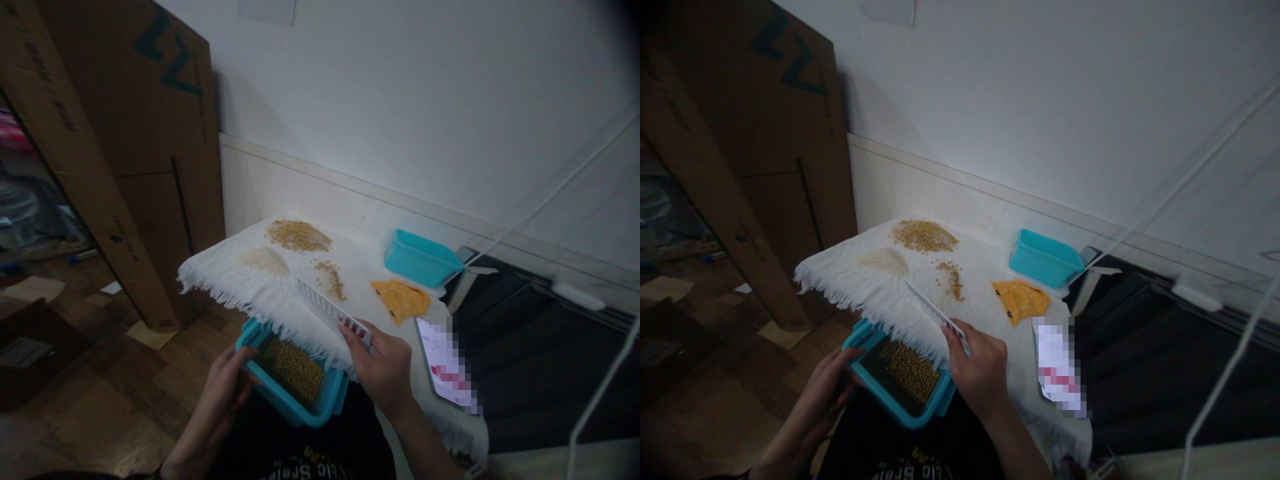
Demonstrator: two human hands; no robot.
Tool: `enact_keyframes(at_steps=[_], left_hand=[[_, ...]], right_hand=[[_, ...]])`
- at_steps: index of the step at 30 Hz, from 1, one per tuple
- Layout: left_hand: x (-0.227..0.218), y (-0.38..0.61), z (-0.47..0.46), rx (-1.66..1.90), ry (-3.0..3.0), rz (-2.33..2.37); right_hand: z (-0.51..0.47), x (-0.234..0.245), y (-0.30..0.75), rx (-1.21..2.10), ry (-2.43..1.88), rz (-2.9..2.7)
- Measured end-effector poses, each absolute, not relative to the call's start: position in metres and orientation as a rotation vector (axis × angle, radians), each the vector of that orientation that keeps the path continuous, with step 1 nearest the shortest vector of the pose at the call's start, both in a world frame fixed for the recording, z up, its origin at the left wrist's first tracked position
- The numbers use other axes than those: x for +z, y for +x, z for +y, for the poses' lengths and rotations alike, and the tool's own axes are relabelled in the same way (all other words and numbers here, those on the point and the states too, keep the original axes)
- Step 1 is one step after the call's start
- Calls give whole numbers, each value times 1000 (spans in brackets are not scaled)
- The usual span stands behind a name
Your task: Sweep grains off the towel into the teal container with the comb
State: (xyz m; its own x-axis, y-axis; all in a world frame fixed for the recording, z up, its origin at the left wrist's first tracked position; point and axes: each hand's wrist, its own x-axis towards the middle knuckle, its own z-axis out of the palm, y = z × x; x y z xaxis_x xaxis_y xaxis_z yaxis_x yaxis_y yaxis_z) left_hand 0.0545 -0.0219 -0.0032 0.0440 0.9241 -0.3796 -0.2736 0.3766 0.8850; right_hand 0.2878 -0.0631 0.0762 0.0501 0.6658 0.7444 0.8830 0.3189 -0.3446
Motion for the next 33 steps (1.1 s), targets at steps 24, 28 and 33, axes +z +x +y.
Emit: enact_keyframes(at_steps=[24, 28, 33], left_hand=[[2, 56, -21, 1042, 715, 1188], [2, 56, -20, 1042, 715, 1191], [2, 56, -21, 1052, 711, 1172]], right_hand=[[-93, 73, 267, -264, -1403, -1708], [-90, 73, 279, -297, -1454, -1645], [-79, 69, 321, -422, -1583, -1365]])
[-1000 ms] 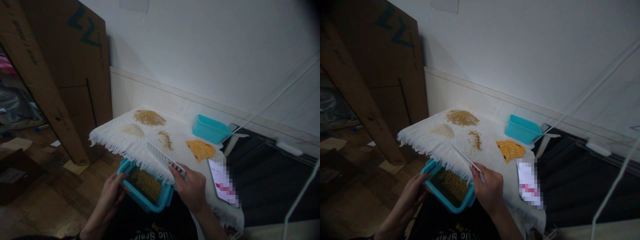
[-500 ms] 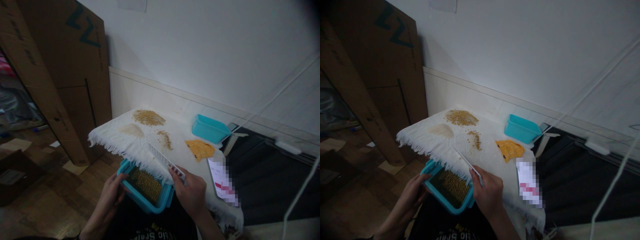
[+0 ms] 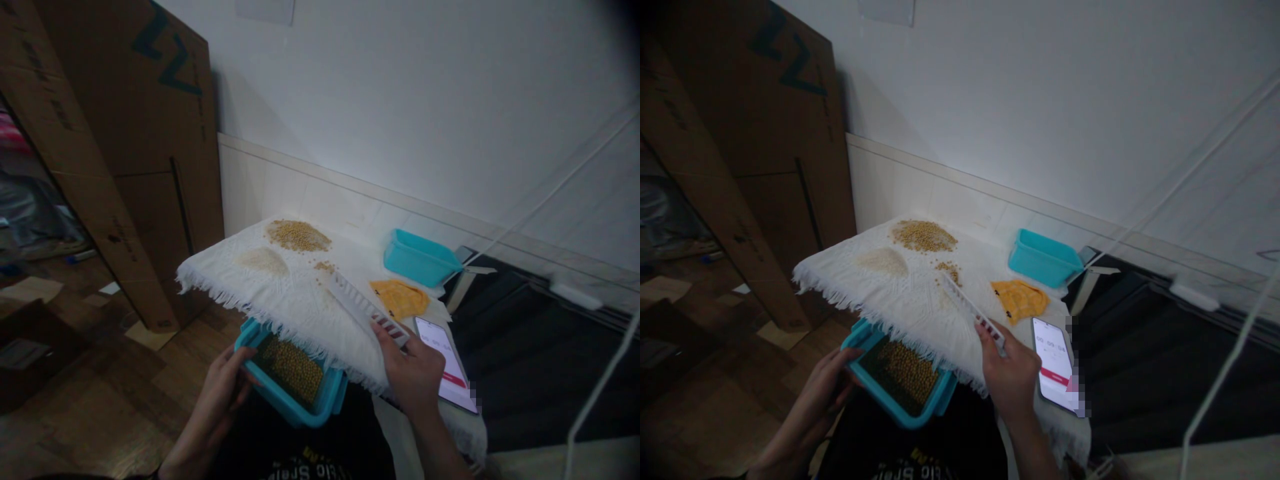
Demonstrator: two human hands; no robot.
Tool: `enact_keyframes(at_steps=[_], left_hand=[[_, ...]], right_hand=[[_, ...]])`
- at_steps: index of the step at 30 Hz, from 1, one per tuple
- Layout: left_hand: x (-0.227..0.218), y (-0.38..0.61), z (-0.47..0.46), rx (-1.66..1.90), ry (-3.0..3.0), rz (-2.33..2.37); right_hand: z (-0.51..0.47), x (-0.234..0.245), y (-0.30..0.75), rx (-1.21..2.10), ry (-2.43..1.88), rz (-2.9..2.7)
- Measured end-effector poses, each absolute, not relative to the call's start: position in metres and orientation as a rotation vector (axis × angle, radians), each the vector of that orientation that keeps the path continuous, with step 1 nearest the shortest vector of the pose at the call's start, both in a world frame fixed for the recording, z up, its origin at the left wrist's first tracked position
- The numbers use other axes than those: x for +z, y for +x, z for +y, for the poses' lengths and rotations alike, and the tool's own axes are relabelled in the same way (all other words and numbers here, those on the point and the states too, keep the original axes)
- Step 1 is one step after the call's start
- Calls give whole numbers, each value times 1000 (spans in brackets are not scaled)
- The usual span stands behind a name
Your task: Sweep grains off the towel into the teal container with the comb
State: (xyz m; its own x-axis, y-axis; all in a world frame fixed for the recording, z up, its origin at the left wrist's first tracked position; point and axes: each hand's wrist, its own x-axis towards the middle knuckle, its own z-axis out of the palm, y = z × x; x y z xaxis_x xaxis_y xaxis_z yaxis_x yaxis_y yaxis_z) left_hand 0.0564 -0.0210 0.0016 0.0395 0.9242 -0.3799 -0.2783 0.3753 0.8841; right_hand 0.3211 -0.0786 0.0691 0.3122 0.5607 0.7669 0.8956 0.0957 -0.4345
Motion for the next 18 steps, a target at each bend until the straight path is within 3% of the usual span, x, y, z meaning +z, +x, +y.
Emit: enact_keyframes(at_steps=[5, 18], left_hand=[[-1, 57, -21, 1044, 712, 1157], [2, 57, -21, 1048, 734, 1188]], right_hand=[[-80, 65, 351, -294, -1660, -1291], [-97, 49, 348, -566, -1639, -1416]])
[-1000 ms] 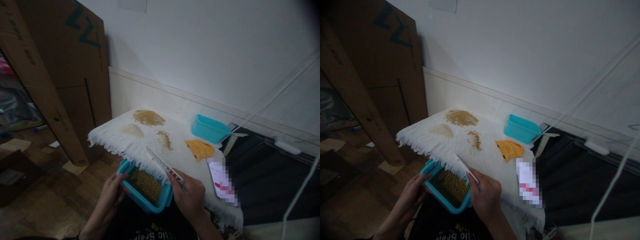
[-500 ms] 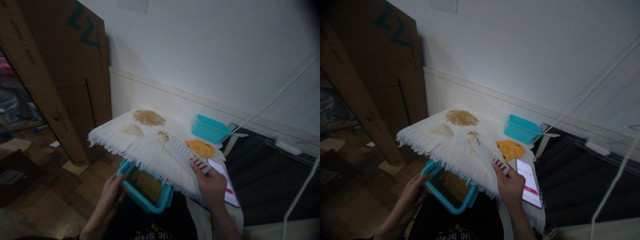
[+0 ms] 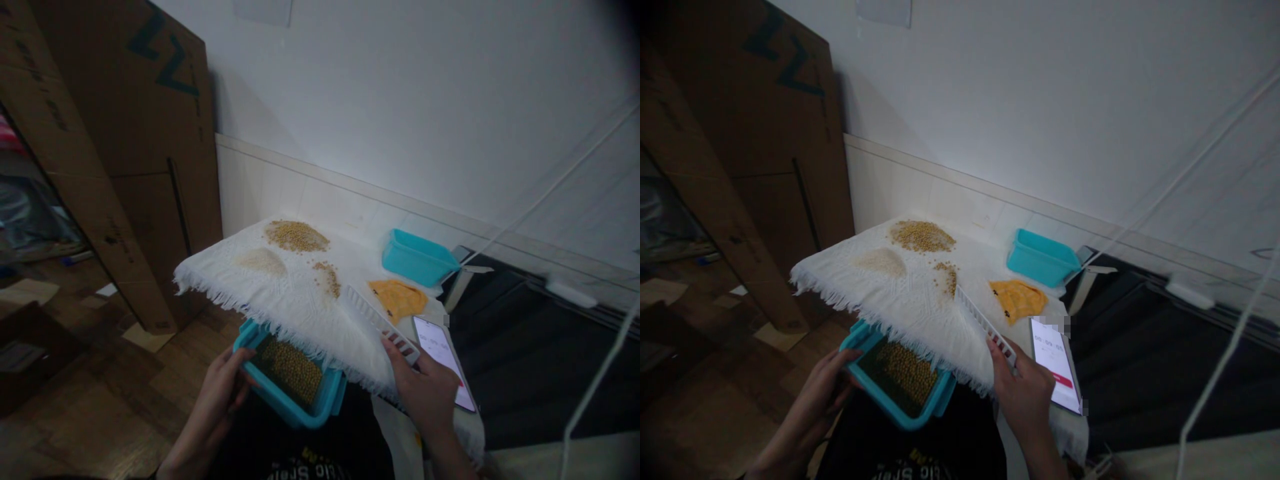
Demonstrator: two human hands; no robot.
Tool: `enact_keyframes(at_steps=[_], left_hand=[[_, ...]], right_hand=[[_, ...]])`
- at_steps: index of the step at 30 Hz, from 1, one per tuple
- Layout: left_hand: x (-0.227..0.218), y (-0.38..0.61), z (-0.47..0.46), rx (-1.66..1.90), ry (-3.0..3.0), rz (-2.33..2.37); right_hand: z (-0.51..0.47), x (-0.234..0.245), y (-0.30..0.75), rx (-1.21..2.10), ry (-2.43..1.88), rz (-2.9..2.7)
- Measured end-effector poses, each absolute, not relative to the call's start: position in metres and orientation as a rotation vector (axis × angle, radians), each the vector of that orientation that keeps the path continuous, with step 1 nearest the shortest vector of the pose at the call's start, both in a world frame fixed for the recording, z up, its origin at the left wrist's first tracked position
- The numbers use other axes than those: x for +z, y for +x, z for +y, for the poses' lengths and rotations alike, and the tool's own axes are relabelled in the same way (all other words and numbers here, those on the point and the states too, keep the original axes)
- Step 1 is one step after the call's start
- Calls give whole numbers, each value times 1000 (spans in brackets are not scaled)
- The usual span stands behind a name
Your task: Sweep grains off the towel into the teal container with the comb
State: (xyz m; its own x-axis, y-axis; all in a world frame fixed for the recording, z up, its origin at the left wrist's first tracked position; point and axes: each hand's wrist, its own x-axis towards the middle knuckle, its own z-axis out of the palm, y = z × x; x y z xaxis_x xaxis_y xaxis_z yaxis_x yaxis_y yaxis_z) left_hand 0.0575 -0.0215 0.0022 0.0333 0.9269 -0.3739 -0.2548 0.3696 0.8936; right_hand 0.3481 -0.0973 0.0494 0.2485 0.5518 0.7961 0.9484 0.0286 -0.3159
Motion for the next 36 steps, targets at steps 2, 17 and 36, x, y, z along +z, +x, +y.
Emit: enact_keyframes(at_steps=[2, 17, 36], left_hand=[[2, 58, -22, 1041, 737, 1194], [1, 57, -22, 1038, 725, 1154], [-4, 54, -19, 1014, 705, 1142]], right_hand=[[-96, 50, 346, -617, -1612, -1459], [-59, 52, 317, -723, -1435, -1608], [3, 48, 270, -615, -1447, -1681]])
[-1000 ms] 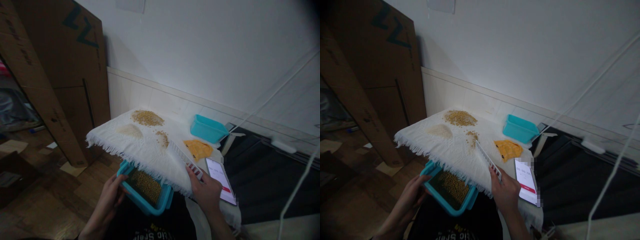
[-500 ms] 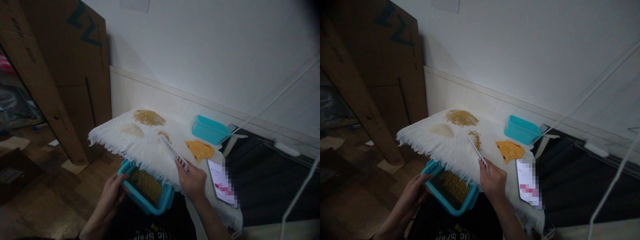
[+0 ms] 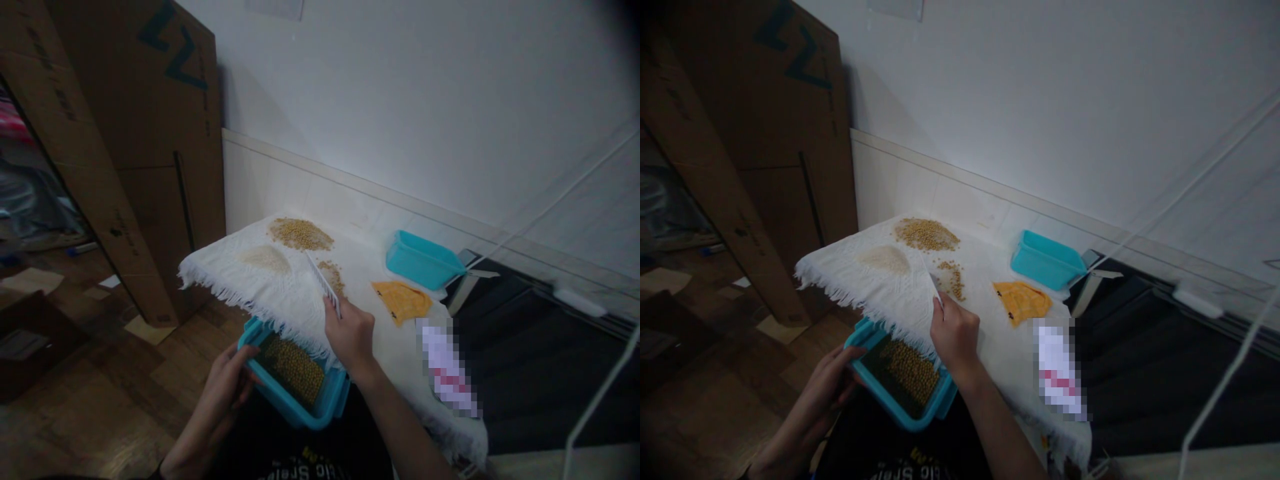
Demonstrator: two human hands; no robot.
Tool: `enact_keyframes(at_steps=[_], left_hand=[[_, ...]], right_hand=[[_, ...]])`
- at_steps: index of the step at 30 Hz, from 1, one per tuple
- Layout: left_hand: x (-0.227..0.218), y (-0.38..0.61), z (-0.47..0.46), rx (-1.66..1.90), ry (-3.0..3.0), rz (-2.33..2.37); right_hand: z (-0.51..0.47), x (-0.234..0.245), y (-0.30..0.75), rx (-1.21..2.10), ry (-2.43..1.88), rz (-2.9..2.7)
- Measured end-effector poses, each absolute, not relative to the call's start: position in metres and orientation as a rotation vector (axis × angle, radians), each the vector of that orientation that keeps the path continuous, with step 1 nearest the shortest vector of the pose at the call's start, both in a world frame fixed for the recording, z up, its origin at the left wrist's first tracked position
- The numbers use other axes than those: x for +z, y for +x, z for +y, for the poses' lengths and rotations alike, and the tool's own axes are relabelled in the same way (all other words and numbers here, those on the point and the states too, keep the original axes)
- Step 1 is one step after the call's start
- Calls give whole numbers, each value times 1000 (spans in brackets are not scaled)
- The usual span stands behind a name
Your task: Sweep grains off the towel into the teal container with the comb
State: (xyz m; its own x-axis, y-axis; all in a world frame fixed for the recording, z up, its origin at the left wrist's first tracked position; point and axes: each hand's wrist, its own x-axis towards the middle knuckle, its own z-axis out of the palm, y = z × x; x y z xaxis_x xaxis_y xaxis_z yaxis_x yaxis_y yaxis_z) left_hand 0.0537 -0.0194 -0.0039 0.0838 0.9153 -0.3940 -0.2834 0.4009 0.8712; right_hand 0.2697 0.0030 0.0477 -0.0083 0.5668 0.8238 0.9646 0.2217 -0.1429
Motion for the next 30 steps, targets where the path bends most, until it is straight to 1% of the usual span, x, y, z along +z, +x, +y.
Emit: enact_keyframes(at_steps=[7, 12, 16, 19, 23, 26, 30], left_hand=[[-4, 52, -20, 1029, 717, 1127], [-3, 51, -19, 1018, 725, 1143], [-7, 49, -19, 1033, 747, 1125], [-9, 49, -19, 1037, 745, 1111], [-7, 52, -19, 1027, 729, 1137], [-5, 53, -19, 1023, 725, 1156], [-3, 53, -19, 1007, 726, 1159]], right_hand=[[24, 41, 246, -603, -1485, -1663], [28, 51, 243, -565, -1497, -1615], [4, 66, 267, -540, -1555, -1475], [-31, 66, 290, -525, -1553, -1410], [-64, 54, 299, -697, -1522, -1487], [-62, 48, 289, -857, -1502, -1558], [-38, 50, 269, -819, -1457, -1617]])
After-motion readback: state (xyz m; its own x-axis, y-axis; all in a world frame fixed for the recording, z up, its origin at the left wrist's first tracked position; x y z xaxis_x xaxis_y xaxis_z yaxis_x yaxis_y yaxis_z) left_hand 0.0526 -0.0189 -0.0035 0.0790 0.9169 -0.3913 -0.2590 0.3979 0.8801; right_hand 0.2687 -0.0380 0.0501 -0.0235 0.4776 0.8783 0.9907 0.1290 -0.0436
